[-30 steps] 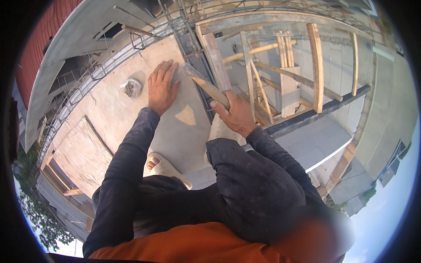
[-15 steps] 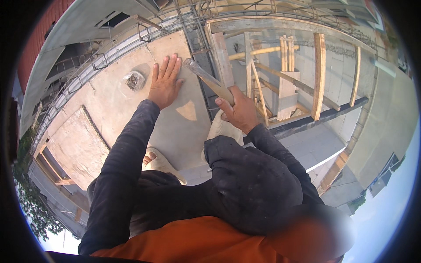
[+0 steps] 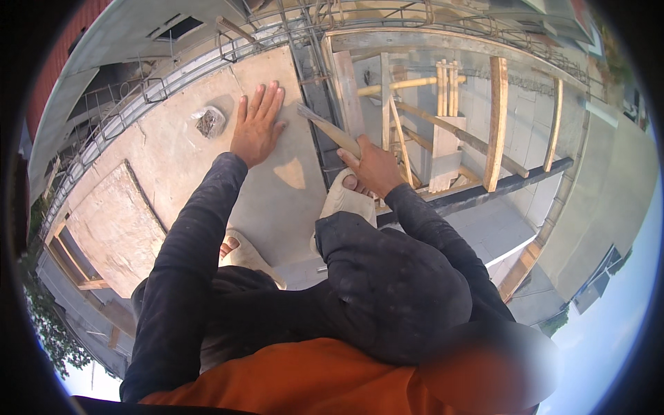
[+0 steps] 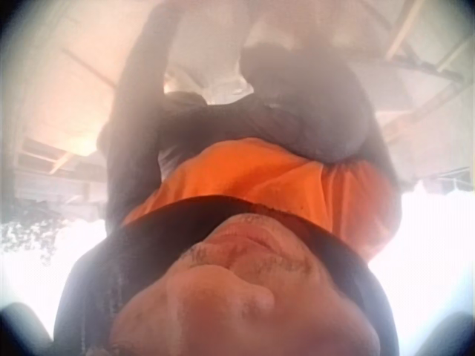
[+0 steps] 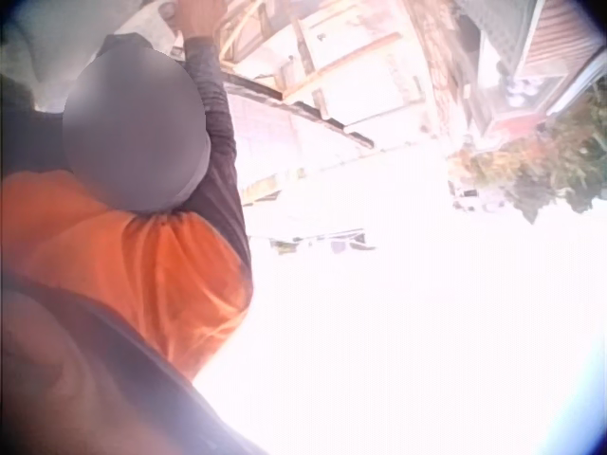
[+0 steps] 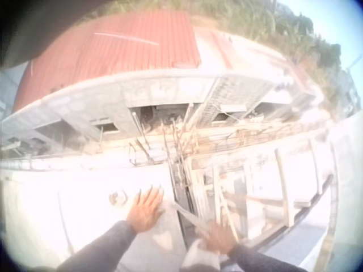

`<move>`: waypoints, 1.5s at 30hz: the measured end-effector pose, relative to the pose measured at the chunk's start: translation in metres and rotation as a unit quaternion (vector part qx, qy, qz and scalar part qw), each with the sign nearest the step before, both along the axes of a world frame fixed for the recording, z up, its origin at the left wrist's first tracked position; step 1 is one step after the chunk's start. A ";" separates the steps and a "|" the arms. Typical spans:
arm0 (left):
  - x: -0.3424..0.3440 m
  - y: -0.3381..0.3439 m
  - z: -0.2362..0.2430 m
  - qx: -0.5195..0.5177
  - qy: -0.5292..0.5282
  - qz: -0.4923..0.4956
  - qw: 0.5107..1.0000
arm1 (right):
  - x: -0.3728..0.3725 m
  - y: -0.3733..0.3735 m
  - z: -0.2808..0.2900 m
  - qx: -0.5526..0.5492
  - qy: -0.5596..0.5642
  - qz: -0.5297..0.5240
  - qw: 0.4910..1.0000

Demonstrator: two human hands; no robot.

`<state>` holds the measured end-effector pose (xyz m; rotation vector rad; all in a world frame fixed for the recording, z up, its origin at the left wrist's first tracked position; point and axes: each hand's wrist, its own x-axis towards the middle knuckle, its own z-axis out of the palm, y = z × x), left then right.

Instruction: The person secures pieces of plywood formwork to a concrete structure using a hammer and nails, positioning the boards and driving nails into them.

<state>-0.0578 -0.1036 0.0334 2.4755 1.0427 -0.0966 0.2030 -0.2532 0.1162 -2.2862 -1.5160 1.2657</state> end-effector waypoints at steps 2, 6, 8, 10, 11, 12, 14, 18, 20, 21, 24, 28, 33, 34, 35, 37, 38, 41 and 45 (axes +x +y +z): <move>-0.001 0.001 -0.001 0.001 0.003 0.006 1.000 | 0.002 0.014 -0.002 -0.079 -0.034 0.021 0.996; -0.001 -0.003 -0.004 -0.006 0.002 0.005 1.000 | -0.010 0.002 0.014 0.045 0.009 0.001 0.999; 0.002 -0.001 -0.002 0.003 -0.005 0.008 1.000 | -0.003 0.001 -0.010 -0.045 -0.063 0.054 0.996; -0.005 -0.003 -0.004 0.005 0.013 0.014 1.000 | -0.007 0.009 -0.002 -0.053 -0.043 0.049 0.996; -0.006 -0.004 -0.006 0.005 0.007 0.015 1.000 | -0.009 0.010 0.002 -0.057 -0.032 0.048 0.997; -0.003 -0.006 -0.005 0.000 0.000 0.012 1.000 | -0.013 0.001 0.002 -0.054 -0.038 0.044 0.997; -0.003 0.001 0.003 -0.001 0.002 0.013 1.000 | -0.014 -0.002 -0.005 -0.026 -0.041 0.048 0.998; -0.014 0.000 0.023 0.012 -0.022 -0.027 0.999 | -0.012 -0.001 -0.011 -0.050 -0.067 0.052 0.995; -0.026 0.014 0.071 -0.078 -0.036 -0.057 0.995 | -0.015 0.002 -0.012 -0.052 -0.052 0.041 0.996; -0.040 0.018 0.081 0.017 -0.098 -0.034 0.994 | -0.017 0.000 -0.014 -0.050 -0.044 0.038 0.997; -0.075 0.043 0.109 -0.052 -0.030 0.106 0.993 | -0.017 -0.004 -0.015 -0.059 -0.042 0.032 0.997; -0.111 0.055 0.089 0.002 0.103 0.124 0.987 | -0.017 -0.003 -0.017 -0.082 -0.038 0.031 0.995; -0.090 0.060 0.073 0.027 0.230 0.103 0.967 | -0.015 -0.003 -0.014 -0.071 -0.043 0.027 0.996; -0.090 0.061 0.072 0.025 0.227 0.104 0.968 | -0.016 -0.002 -0.012 -0.076 -0.043 0.028 0.996; -0.091 0.062 0.069 0.023 0.224 0.104 0.969 | -0.015 -0.003 -0.013 -0.077 -0.042 0.027 0.996; -0.092 0.064 0.066 0.023 0.212 0.112 0.971 | -0.014 -0.004 -0.018 -0.074 -0.037 0.027 0.996; -0.091 0.063 0.063 0.023 0.201 0.120 0.972 | -0.013 -0.004 -0.019 -0.069 -0.042 0.028 0.996; -0.093 0.062 0.064 0.018 0.188 0.142 0.972 | -0.013 -0.007 -0.023 -0.058 -0.046 0.029 0.997; -0.096 0.060 0.078 0.006 0.141 0.154 0.978 | -0.012 -0.004 -0.018 -0.063 -0.040 0.025 0.997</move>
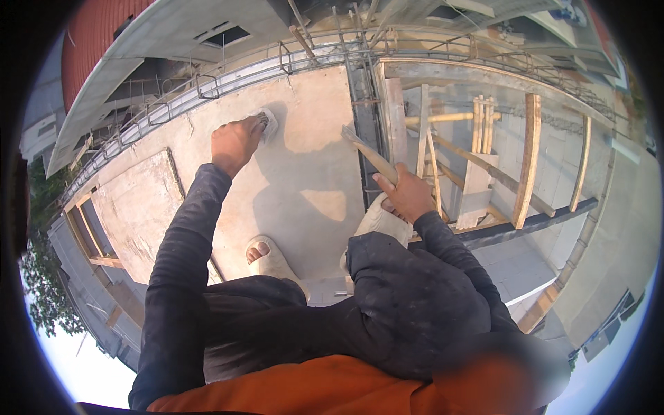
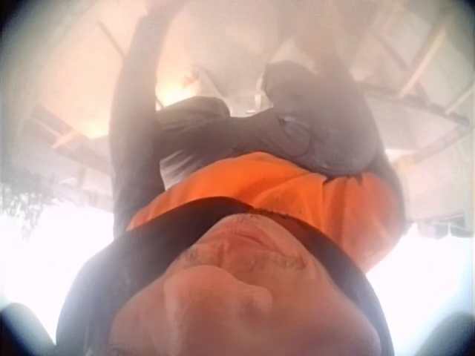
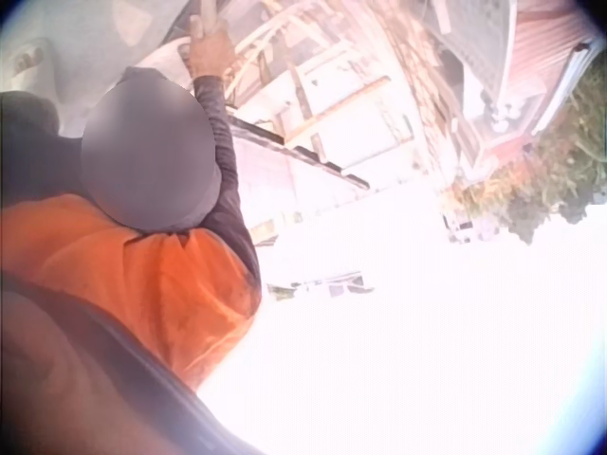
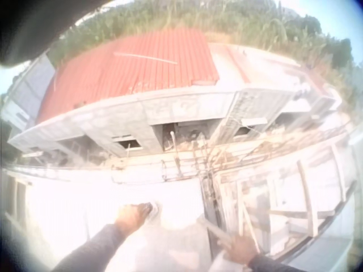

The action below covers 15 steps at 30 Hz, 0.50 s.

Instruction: The person secures pieces of plywood formwork to a concrete structure using a hammer and nails, positioning the boards and driving nails into them.

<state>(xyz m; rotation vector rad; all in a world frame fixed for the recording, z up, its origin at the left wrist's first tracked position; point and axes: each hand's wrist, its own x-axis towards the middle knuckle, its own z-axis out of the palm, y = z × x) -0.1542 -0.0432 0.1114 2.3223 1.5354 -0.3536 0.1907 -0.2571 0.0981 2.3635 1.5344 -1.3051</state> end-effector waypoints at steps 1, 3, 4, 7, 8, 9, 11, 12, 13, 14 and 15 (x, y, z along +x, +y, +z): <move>-0.004 0.000 0.002 -0.002 -0.013 0.004 1.000 | 0.000 0.000 0.000 -0.004 0.002 0.000 1.000; -0.013 0.002 0.005 -0.005 -0.041 0.013 0.999 | -0.001 0.002 -0.001 -0.007 0.001 0.005 1.000; -0.016 0.002 0.006 -0.007 -0.062 0.006 0.998 | -0.001 0.001 -0.001 -0.008 -0.001 0.007 1.000; -0.025 0.003 0.011 0.003 -0.118 -0.011 0.993 | -0.001 -0.001 -0.003 0.009 -0.004 0.006 1.000; -0.028 0.004 0.010 0.015 -0.134 -0.014 0.991 | -0.001 -0.001 -0.003 0.013 -0.004 0.006 1.000; -0.029 0.003 0.012 0.025 -0.150 -0.017 0.988 | -0.001 -0.002 -0.003 0.016 -0.004 0.007 1.000; -0.032 0.004 0.017 0.013 -0.178 -0.020 0.984 | -0.001 -0.002 -0.003 0.019 -0.005 0.008 1.000; -0.030 0.005 0.022 0.005 -0.192 -0.023 0.981 | -0.001 -0.002 -0.003 0.018 -0.006 0.009 1.000; -0.029 0.006 0.029 -0.014 -0.199 -0.013 0.980 | -0.001 -0.003 -0.003 0.017 -0.008 0.008 1.000; -0.026 0.007 0.036 -0.033 -0.206 -0.003 0.978 | -0.001 -0.003 -0.003 0.024 -0.007 0.007 1.000; -0.023 0.004 0.039 -0.054 -0.214 0.007 0.975 | -0.001 -0.005 -0.002 0.030 -0.009 0.006 0.999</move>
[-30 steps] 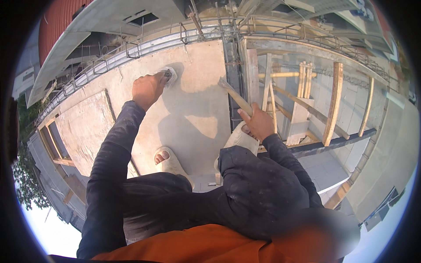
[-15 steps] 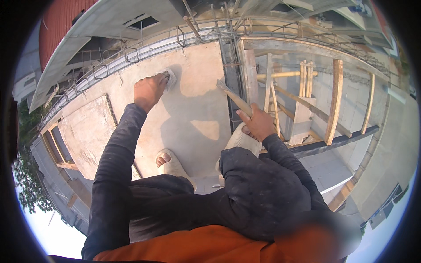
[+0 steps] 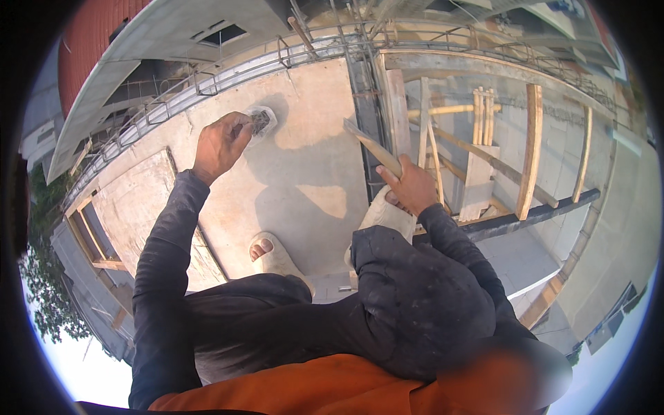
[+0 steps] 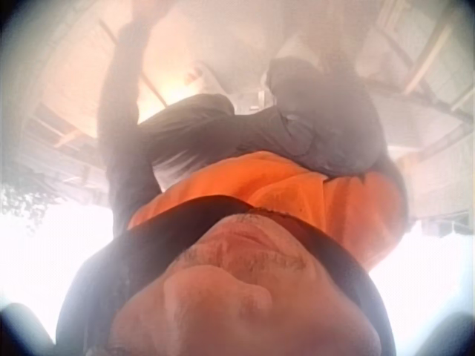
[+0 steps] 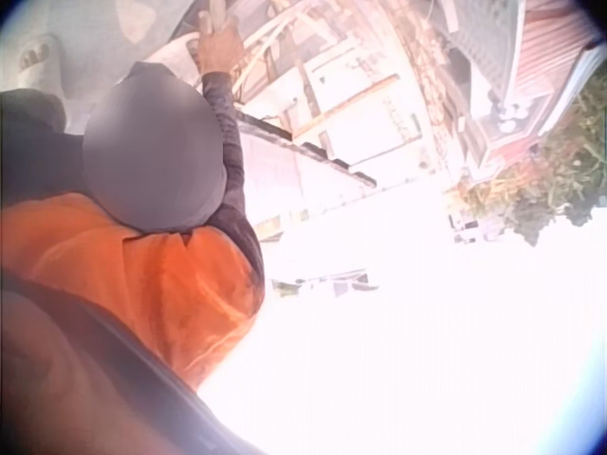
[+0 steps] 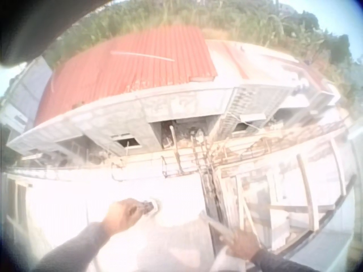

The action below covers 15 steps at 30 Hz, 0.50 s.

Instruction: The person secures pieces of plywood formwork to a concrete structure using a hammer and nails, positioning the boards and driving nails into them.

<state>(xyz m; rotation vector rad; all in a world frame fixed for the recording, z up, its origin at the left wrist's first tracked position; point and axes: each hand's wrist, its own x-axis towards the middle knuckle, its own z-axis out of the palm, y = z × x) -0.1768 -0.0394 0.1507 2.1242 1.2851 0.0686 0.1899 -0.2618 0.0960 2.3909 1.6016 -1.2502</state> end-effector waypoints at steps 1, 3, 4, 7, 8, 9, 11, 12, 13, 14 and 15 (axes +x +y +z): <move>0.004 -0.006 0.000 -0.019 -0.008 -0.029 0.999 | 0.000 -0.001 0.001 0.006 -0.002 -0.001 1.000; 0.014 -0.022 0.001 -0.060 -0.026 -0.088 0.994 | -0.001 0.005 0.003 -0.015 -0.002 -0.003 1.000; 0.020 -0.034 -0.004 -0.076 -0.018 -0.098 0.992 | -0.002 0.007 0.004 -0.026 0.000 -0.003 1.000; 0.029 -0.068 -0.040 -0.100 0.005 -0.115 0.988 | -0.001 0.007 0.003 -0.024 0.005 0.007 1.000; 0.029 -0.077 -0.054 -0.096 0.010 -0.113 0.989 | -0.002 0.008 0.002 -0.022 -0.004 0.014 1.000; 0.032 -0.080 -0.058 -0.095 0.015 -0.114 0.989 | -0.001 0.006 0.000 -0.022 -0.014 0.018 0.999; 0.032 -0.080 -0.065 -0.112 0.059 -0.110 0.986 | 0.000 0.003 -0.001 -0.025 -0.022 0.022 0.999; 0.032 -0.079 -0.065 -0.119 0.083 -0.108 0.984 | 0.000 0.005 0.000 -0.025 -0.019 0.020 0.999; 0.030 -0.079 -0.066 -0.117 0.070 -0.113 0.984 | -0.001 0.006 0.000 -0.025 -0.016 0.018 0.999; 0.027 -0.079 -0.067 -0.115 0.058 -0.118 0.985 | 0.000 0.005 0.000 -0.022 -0.010 0.010 1.000; 0.023 -0.078 -0.067 -0.112 0.046 -0.123 0.985 | 0.000 0.004 -0.001 -0.017 -0.003 0.002 1.000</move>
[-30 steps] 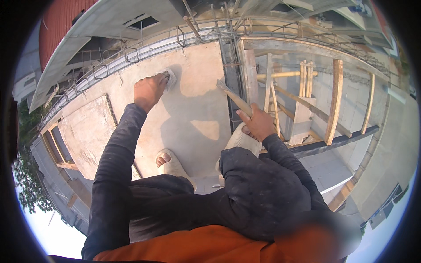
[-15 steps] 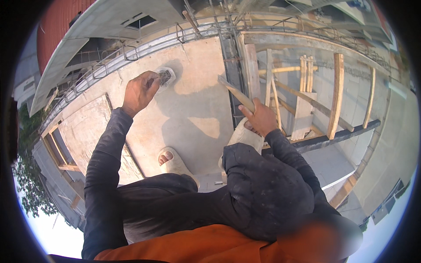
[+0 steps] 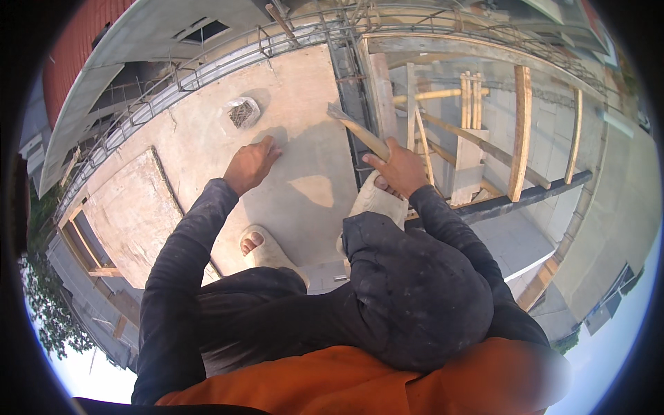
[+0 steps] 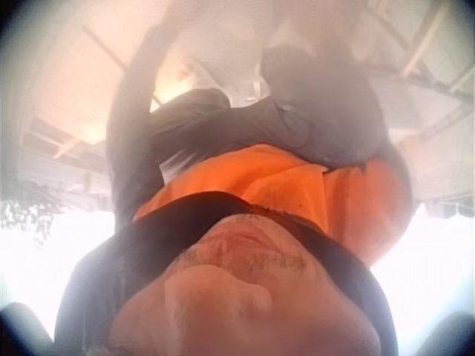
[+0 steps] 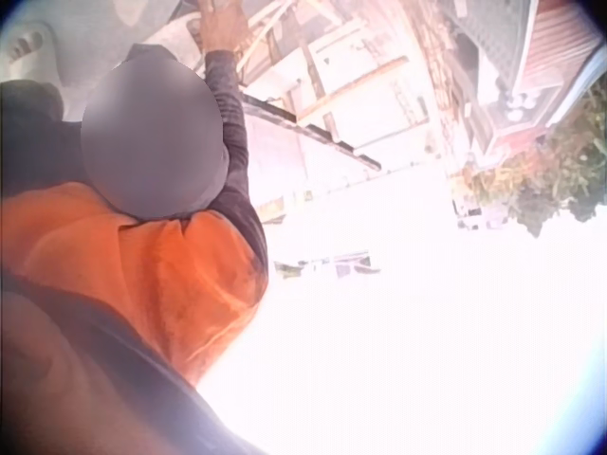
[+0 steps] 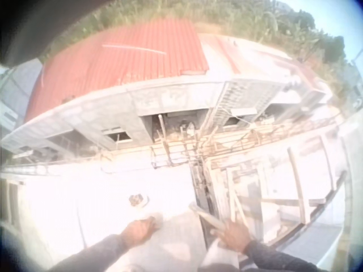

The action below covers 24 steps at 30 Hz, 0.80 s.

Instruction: The person secures pieces of plywood formwork to a concrete structure using a hammer and nails, positioning the boards and driving nails into them.

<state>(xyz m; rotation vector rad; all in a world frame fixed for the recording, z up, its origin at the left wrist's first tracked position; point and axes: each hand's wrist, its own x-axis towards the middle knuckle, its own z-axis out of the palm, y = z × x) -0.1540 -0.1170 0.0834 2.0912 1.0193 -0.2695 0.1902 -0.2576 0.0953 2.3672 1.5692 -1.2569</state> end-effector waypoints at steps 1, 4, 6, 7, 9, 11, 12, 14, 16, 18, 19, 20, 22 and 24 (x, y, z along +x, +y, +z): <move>-0.004 0.001 0.000 -0.008 -0.006 -0.003 1.000 | 0.000 0.000 0.000 0.005 0.007 -0.008 1.000; -0.012 0.005 0.003 -0.042 -0.025 0.005 0.999 | 0.001 0.000 -0.002 -0.003 0.007 -0.001 1.000; -0.015 0.008 0.006 -0.073 -0.039 0.032 0.996 | 0.002 0.000 -0.004 -0.009 0.004 0.001 1.000; -0.016 0.008 0.006 -0.086 -0.045 0.048 0.994 | 0.003 0.000 -0.006 -0.011 0.002 0.001 1.000; -0.013 0.009 0.013 -0.111 -0.057 0.080 0.989 | 0.003 -0.001 -0.010 -0.010 0.003 0.002 1.000; -0.010 0.008 0.026 -0.152 -0.044 0.085 0.984 | 0.004 -0.003 -0.011 -0.012 0.005 0.000 1.000; -0.009 0.012 0.039 -0.169 -0.036 0.090 0.981 | 0.003 -0.001 -0.010 -0.011 0.010 -0.001 1.000; -0.008 0.021 0.053 -0.245 -0.112 0.145 0.952 | 0.003 -0.001 -0.009 -0.017 0.014 -0.008 1.000; -0.007 0.041 0.066 -0.291 -0.172 0.200 0.920 | 0.004 0.000 -0.007 -0.029 0.013 -0.015 0.999; -0.006 0.082 0.076 -0.285 -0.218 0.270 0.894 | 0.005 -0.001 -0.008 -0.027 0.018 -0.016 0.999; -0.002 0.103 0.079 -0.274 -0.244 0.310 0.877 | 0.006 -0.002 -0.009 -0.026 0.019 -0.017 0.999; 0.008 0.120 0.082 -0.250 -0.282 0.338 0.862 | 0.008 -0.003 -0.009 -0.027 0.013 -0.019 0.999; 0.013 0.143 0.075 -0.198 -0.314 0.356 0.858 | 0.005 0.000 -0.009 -0.025 0.014 -0.013 0.999; 0.013 0.159 0.042 -0.153 -0.311 0.325 0.880 | 0.005 0.002 -0.007 -0.018 0.029 -0.017 0.999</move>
